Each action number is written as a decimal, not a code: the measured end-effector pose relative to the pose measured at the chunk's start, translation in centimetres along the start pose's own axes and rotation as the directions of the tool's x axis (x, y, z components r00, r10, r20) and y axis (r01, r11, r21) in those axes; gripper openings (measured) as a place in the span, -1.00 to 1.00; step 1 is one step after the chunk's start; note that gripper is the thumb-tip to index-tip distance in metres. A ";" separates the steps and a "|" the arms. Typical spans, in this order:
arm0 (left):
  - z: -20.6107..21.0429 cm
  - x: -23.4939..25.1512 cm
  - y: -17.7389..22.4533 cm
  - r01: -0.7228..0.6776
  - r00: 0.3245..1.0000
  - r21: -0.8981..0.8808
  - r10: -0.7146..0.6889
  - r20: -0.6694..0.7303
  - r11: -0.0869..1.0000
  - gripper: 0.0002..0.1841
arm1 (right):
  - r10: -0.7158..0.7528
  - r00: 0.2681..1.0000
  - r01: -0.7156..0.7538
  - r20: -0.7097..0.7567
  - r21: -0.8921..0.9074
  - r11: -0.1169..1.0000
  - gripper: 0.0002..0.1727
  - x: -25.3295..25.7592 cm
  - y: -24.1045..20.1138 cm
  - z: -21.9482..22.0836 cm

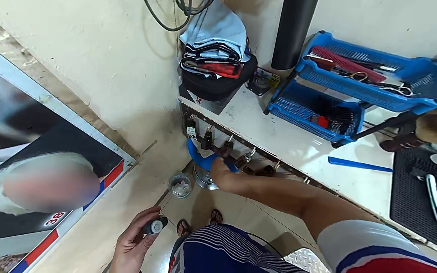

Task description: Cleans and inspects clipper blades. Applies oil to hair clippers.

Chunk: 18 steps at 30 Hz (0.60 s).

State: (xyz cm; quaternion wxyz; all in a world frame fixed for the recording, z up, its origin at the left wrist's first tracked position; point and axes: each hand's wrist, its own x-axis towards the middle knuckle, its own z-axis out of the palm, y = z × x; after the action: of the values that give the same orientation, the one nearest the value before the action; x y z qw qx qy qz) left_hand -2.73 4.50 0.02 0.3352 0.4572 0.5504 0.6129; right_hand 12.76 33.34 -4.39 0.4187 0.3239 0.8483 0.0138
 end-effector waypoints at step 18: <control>-7.1 1.3 -2.5 0.094 0.974 -0.119 -0.066 0.217 0.988 -0.60 | 0.020 0.992 -0.039 0.122 0.154 0.987 -0.58 -2.4 3.5 -2.0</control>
State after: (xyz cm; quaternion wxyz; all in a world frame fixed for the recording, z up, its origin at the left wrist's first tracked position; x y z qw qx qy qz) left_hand -10.06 3.48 -1.98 0.4453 0.4748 0.4887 0.5808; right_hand 14.30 35.25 -0.39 0.4420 0.3685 0.8152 -0.0659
